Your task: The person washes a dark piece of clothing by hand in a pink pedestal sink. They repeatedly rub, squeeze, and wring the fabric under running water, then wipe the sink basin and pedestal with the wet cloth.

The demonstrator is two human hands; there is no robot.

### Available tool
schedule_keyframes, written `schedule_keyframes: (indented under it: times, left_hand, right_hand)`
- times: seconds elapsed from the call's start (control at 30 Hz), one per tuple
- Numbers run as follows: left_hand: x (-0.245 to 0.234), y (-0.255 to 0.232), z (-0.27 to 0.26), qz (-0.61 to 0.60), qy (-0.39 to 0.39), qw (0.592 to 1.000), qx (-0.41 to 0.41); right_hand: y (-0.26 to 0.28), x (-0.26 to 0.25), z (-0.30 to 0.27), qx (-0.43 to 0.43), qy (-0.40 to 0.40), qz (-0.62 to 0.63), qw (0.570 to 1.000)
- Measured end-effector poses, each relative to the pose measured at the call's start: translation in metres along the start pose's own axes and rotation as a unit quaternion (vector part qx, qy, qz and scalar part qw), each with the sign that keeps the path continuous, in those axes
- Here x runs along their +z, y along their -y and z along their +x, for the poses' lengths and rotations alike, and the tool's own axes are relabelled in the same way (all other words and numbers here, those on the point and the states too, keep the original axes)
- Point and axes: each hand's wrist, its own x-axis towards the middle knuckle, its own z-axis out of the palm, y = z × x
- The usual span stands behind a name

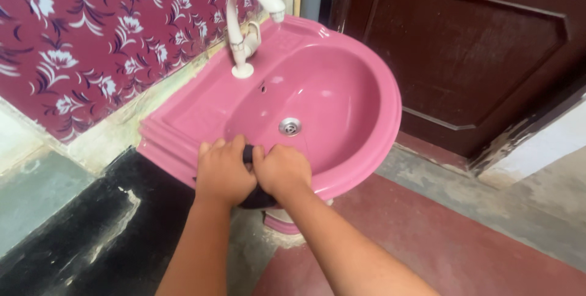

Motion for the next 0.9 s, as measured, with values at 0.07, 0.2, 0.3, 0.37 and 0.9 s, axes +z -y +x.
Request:
schedule_keyframes:
  times: [0.07,0.2,0.3,0.37,0.9]
  left_hand:
    - [-0.002,0.002,-0.003,0.018,0.014,1.0,0.007]
    - [0.004,0.002,0.006,0.041,0.057,0.997,-0.013]
    - [0.006,0.007,0.004,0.045,0.027,0.999,0.002]
    - [0.008,0.011,0.006,0.053,0.028,0.998,0.008]
    - [0.025,0.039,0.012,0.055,-0.127,0.986,0.094]
  right_hand:
    - [-0.004,0.007,-0.001,-0.014,-0.006,-0.002,1.0]
    - [-0.014,0.011,0.008,-0.06,-0.026,-0.013,0.998]
    - [-0.014,0.013,0.007,-0.108,-0.052,-0.032,0.992]
    - [-0.014,0.011,0.006,-0.136,-0.06,-0.047,0.988]
    - [-0.026,0.021,-0.009,-0.271,-0.273,-0.017,0.923]
